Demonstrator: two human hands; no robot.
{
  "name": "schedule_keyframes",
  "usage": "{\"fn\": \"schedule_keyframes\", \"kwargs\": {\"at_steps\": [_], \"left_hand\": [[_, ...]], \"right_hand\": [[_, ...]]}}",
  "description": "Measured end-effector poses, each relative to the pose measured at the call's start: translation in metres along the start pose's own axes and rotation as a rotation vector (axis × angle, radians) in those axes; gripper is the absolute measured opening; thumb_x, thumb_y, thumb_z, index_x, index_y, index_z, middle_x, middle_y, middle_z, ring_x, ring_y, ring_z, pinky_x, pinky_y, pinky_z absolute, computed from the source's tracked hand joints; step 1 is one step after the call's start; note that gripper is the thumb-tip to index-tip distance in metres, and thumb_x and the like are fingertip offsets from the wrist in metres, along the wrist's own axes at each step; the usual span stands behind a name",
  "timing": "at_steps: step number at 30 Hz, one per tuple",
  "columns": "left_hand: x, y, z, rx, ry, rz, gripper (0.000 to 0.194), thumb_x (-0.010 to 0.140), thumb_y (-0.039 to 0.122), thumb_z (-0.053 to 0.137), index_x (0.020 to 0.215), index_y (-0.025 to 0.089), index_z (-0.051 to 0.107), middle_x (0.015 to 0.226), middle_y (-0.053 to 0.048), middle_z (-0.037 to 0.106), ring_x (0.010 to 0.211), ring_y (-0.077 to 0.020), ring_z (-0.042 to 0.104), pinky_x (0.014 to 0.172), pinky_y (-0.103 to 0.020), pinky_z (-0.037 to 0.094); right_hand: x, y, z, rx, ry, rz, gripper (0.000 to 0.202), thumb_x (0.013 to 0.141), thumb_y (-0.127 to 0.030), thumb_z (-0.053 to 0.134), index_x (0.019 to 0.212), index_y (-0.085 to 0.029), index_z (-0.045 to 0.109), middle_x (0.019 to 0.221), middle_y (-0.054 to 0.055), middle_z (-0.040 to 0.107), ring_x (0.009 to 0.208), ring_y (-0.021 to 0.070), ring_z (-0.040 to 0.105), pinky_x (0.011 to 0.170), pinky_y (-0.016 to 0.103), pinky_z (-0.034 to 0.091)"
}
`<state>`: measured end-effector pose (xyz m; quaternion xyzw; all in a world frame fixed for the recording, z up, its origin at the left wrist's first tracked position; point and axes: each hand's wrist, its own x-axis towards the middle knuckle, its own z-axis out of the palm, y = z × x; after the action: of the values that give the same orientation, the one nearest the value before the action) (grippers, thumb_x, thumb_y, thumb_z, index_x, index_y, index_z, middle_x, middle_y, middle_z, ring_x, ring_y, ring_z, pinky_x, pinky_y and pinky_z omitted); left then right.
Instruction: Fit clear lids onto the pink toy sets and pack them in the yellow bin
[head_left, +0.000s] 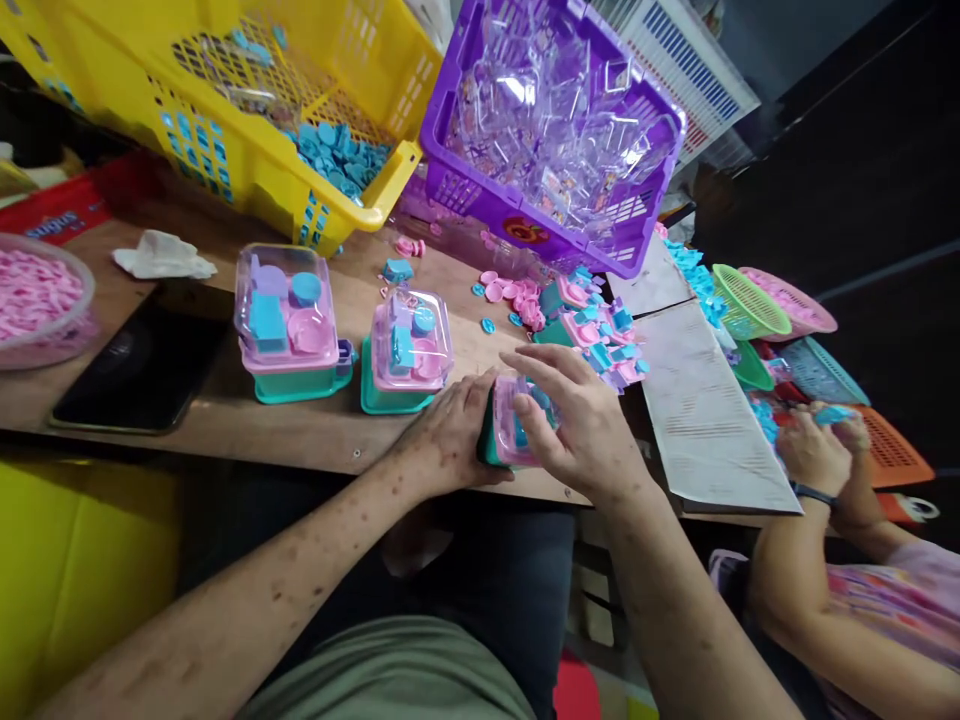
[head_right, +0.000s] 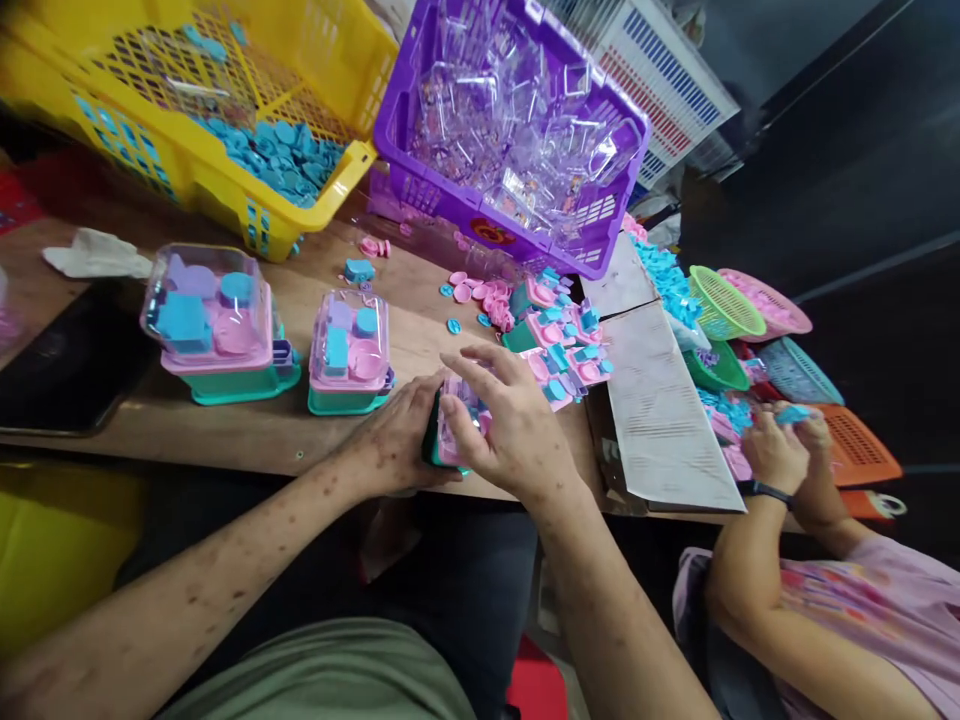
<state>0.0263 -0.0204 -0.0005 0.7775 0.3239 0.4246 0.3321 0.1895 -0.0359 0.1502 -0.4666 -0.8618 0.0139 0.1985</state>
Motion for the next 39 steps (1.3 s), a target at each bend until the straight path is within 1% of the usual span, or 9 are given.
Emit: {"fn": "schedule_keyframes", "kwargs": {"at_steps": [4,8,10,14,19,28,31,35,39], "left_hand": [[0.001,0.001,-0.001,-0.009,-0.011,-0.025,0.126,0.067,0.035,0.102,0.168,0.023,0.028,0.165,-0.023,0.052,0.154,-0.0467,0.054,0.127,-0.070,0.046],[0.002,0.004,-0.005,0.000,-0.048,-0.044,0.125,0.068,0.034,0.101,0.167,0.022,0.026,0.163,-0.022,0.052,0.153,-0.0467,0.054,0.127,-0.068,0.047],[0.002,0.005,-0.007,0.001,-0.059,-0.043,0.123,0.069,0.034,0.100,0.167,0.022,0.026,0.163,-0.022,0.051,0.153,-0.0465,0.054,0.127,-0.068,0.046],[0.003,0.006,-0.009,0.011,-0.071,-0.050,0.120,0.070,0.035,0.100,0.164,0.020,0.027,0.161,-0.023,0.053,0.151,-0.0466,0.055,0.127,-0.066,0.048],[0.004,0.006,-0.009,-0.010,-0.067,-0.040,0.120,0.070,0.030,0.097,0.166,0.026,0.025,0.162,-0.019,0.053,0.153,-0.0443,0.054,0.126,-0.065,0.047],[0.004,0.010,-0.005,0.052,-0.068,-0.098,0.123,0.069,0.033,0.102,0.165,0.021,0.027,0.164,-0.023,0.051,0.154,-0.0460,0.053,0.126,-0.065,0.047],[0.005,0.011,-0.006,0.047,-0.082,-0.100,0.121,0.068,0.032,0.102,0.164,0.019,0.031,0.161,-0.023,0.054,0.152,-0.0457,0.054,0.125,-0.064,0.049],[0.006,0.012,-0.008,0.041,-0.079,-0.097,0.113,0.067,0.029,0.103,0.160,0.016,0.038,0.154,-0.022,0.058,0.146,-0.0448,0.059,0.123,-0.062,0.051],[0.007,0.010,-0.005,0.062,-0.052,-0.090,0.117,0.062,0.033,0.107,0.157,0.016,0.041,0.153,-0.022,0.060,0.144,-0.0456,0.061,0.122,-0.063,0.053]], "right_hand": [[-0.003,0.007,0.004,-0.052,-0.014,-0.028,0.041,0.113,-0.035,0.055,0.147,-0.023,0.075,0.138,0.017,0.075,0.132,0.0327,0.073,0.114,0.056,0.061],[-0.005,0.012,0.000,-0.062,0.001,-0.115,0.044,0.105,-0.029,0.063,0.147,-0.024,0.075,0.139,0.015,0.075,0.131,0.0343,0.074,0.112,0.057,0.062],[-0.004,0.012,-0.002,-0.059,0.001,-0.125,0.046,0.102,-0.027,0.064,0.147,-0.025,0.075,0.139,0.014,0.075,0.130,0.0346,0.075,0.111,0.057,0.062],[-0.003,0.010,0.000,-0.067,0.007,-0.121,0.046,0.102,-0.025,0.064,0.147,-0.025,0.075,0.137,0.015,0.075,0.129,0.0351,0.075,0.110,0.058,0.063],[-0.006,0.007,0.002,-0.110,0.008,-0.112,0.047,0.102,-0.025,0.063,0.148,-0.027,0.074,0.137,0.013,0.075,0.127,0.0350,0.075,0.111,0.060,0.062],[-0.008,0.002,-0.002,-0.139,-0.032,-0.087,0.046,0.101,-0.024,0.064,0.145,-0.022,0.076,0.138,0.015,0.076,0.126,0.0359,0.075,0.111,0.059,0.062],[-0.006,-0.001,-0.003,-0.153,-0.047,-0.073,0.044,0.101,-0.025,0.064,0.142,-0.020,0.077,0.137,0.016,0.077,0.126,0.0349,0.076,0.112,0.056,0.063],[-0.003,0.000,-0.001,-0.113,-0.071,-0.045,0.042,0.101,-0.024,0.063,0.140,-0.022,0.078,0.135,0.013,0.077,0.126,0.0324,0.077,0.111,0.051,0.065],[-0.006,0.009,0.001,-0.036,-0.089,-0.021,0.042,0.105,-0.027,0.059,0.144,-0.025,0.075,0.138,0.012,0.076,0.130,0.0320,0.075,0.115,0.053,0.063]]}}
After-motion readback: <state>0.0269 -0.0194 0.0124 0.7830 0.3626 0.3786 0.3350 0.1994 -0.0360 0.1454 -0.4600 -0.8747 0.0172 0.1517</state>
